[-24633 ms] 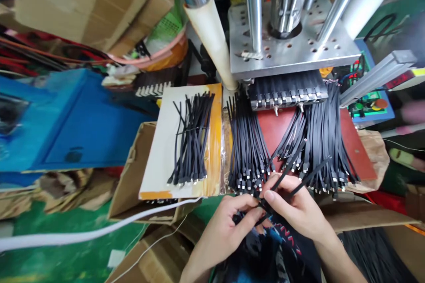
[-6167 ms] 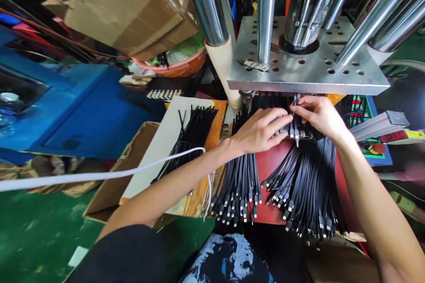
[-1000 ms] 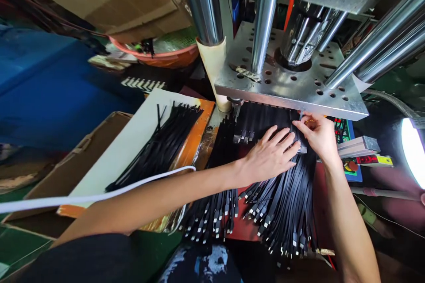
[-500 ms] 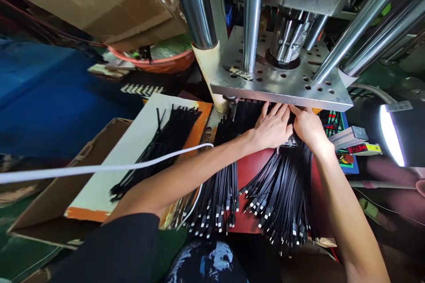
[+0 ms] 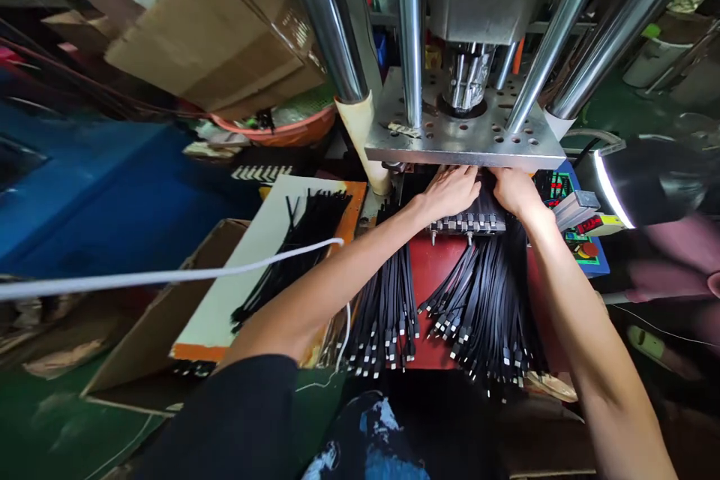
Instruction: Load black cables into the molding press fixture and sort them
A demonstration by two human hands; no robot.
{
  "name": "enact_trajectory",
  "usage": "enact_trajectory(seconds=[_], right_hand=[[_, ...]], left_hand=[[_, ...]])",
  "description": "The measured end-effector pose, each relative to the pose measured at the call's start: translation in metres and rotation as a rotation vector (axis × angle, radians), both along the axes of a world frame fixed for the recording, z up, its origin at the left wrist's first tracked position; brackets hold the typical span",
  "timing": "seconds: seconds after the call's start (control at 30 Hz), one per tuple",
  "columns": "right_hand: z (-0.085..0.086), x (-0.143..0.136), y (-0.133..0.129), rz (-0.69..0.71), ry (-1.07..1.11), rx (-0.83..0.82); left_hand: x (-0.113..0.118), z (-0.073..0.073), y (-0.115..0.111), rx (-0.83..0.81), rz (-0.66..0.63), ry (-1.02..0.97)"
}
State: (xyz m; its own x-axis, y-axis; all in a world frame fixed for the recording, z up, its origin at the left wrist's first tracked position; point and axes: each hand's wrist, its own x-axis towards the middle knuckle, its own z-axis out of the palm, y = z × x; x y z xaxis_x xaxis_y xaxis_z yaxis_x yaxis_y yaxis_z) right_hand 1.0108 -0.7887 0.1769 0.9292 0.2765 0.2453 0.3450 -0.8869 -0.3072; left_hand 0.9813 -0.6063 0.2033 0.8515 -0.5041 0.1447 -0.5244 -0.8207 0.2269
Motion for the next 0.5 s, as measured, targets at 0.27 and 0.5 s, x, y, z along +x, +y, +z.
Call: enact_trajectory(seconds=[0.27, 0.5], right_hand=[[-0.068, -0.31, -0.069, -0.88, -0.287, 0.677], [-0.219, -0.402, -0.045, -0.872, 0.377, 1.038]], left_hand=[[-0.29, 0.008, 0.167, -0.424, 0.007, 0.931], [-0.357, -0.16, 0.158, -0.863, 0.838, 0.938]])
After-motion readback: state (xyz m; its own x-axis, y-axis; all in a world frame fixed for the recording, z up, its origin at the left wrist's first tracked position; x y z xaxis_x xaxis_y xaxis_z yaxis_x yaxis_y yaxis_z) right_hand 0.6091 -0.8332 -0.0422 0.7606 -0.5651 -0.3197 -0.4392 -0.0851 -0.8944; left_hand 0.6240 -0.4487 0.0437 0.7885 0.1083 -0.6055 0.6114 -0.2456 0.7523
